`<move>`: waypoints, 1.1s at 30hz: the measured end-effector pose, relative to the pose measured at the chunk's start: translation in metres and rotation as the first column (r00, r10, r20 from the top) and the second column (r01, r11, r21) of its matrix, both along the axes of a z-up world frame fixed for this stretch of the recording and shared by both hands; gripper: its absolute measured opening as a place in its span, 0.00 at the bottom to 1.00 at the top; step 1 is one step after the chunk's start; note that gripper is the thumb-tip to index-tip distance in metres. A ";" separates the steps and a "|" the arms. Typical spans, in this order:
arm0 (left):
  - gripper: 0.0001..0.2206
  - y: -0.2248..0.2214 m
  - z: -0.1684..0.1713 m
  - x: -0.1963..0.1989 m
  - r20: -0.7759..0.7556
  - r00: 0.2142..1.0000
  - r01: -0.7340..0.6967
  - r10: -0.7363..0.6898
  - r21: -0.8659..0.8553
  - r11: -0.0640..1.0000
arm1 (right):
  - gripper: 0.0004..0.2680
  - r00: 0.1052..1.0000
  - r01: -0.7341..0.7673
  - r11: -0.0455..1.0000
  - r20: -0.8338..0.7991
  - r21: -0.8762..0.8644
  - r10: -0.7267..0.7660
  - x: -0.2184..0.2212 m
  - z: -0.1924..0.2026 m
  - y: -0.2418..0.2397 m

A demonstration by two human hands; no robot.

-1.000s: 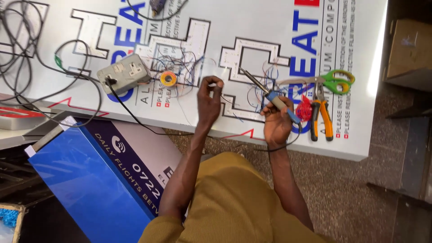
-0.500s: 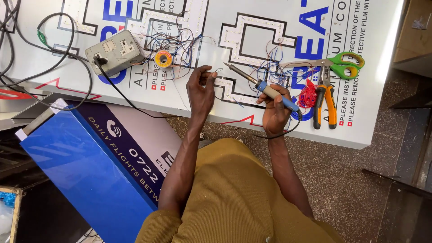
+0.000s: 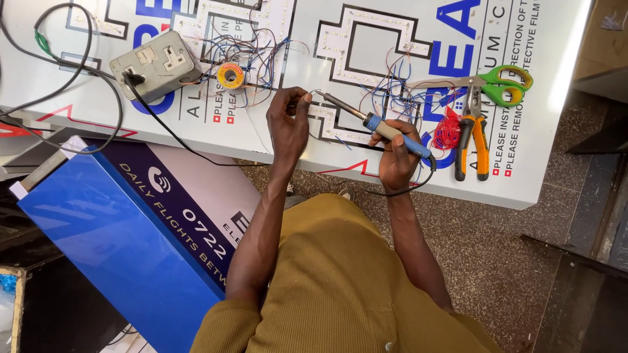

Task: Soldering wires to LED modules to assemble a lighted sign

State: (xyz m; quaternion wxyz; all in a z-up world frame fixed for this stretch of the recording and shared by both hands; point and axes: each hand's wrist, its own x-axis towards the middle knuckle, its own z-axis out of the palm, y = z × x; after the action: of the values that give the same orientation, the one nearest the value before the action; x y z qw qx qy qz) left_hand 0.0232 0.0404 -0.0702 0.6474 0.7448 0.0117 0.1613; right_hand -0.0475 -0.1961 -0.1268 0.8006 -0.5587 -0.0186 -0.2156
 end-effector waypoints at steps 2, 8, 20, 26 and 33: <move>0.03 -0.001 0.002 -0.002 -0.007 1.000 0.000 0.000 0.006 1.000 | 0.20 1.000 -0.002 1.000 0.002 -0.003 0.002 -0.002 0.001 0.000; 0.03 -0.002 0.006 -0.002 -0.012 1.000 0.000 0.001 0.028 1.000 | 0.19 1.000 0.000 1.000 0.005 -0.021 0.000 -0.002 0.010 0.004; 0.04 -0.005 0.007 0.000 -0.046 0.999 -0.014 0.015 0.020 1.000 | 0.19 1.000 -0.009 0.999 -0.009 -0.043 0.008 -0.001 0.010 0.004; 0.04 -0.006 0.008 0.002 -0.057 0.998 -0.017 0.019 0.030 0.999 | 0.19 1.000 -0.017 0.999 -0.018 -0.039 0.017 -0.002 0.013 0.004; 0.05 -0.007 0.009 0.002 -0.067 0.998 -0.015 0.018 0.042 0.999 | 0.18 1.000 -0.009 0.999 -0.002 -0.053 0.009 -0.002 0.009 0.003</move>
State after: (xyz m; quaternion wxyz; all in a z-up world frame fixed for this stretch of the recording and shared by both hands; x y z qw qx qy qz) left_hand 0.0250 0.0332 -0.0614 0.6297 0.7629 0.0363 0.1419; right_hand -0.0493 -0.1931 -0.1181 0.7866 -0.5797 -0.0259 -0.2110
